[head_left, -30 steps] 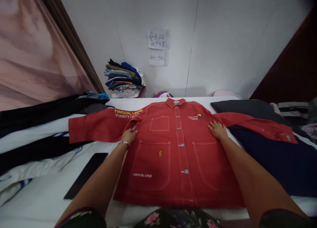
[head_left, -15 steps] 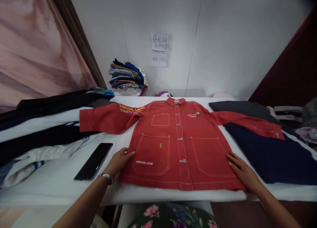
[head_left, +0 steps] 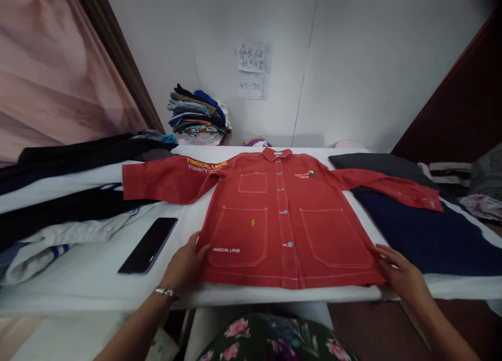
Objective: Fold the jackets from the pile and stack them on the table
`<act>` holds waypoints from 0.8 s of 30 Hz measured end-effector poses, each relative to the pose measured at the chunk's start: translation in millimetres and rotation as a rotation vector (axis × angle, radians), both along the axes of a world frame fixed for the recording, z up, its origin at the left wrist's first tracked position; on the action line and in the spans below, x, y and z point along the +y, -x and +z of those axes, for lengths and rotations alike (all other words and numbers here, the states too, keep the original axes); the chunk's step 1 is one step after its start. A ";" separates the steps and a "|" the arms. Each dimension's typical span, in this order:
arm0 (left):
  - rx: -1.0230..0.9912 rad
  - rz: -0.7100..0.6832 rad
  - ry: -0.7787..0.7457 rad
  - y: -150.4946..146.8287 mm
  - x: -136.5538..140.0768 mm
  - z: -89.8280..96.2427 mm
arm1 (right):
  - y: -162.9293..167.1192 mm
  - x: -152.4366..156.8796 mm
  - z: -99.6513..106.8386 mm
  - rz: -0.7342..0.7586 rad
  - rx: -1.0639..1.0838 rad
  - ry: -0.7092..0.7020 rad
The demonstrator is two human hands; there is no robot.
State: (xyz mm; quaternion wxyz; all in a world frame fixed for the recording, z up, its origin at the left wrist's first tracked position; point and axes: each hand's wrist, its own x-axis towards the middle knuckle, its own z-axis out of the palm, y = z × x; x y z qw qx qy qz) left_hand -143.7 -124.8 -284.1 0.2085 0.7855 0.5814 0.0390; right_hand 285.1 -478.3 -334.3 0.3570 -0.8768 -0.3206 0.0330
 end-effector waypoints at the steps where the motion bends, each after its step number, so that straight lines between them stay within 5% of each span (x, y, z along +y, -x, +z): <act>1: 0.081 -0.008 -0.008 -0.4 -3.4 0.0 | 1.9 -0.7 -1.9 0.028 -0.051 0.012; 8: 0.270 -0.067 -0.022 -1.7 -7.1 -0.5 | 5.0 1.8 -1.7 0.144 -0.227 0.230; 11: 0.317 -0.087 -0.038 1.7 -4.1 0.3 | 14.6 22.5 10.7 0.231 -0.258 0.191; 17: 0.343 -0.170 -0.135 -10.3 16.9 13.6 | 57.2 113.8 32.6 0.649 -0.167 0.183; 20: 0.180 -0.129 -0.099 -30.0 51.1 15.7 | 75.4 168.7 41.9 0.894 -0.153 0.216; 24: -0.134 0.008 -0.026 -64.4 106.3 12.6 | 84.9 232.4 39.4 0.952 -0.183 0.238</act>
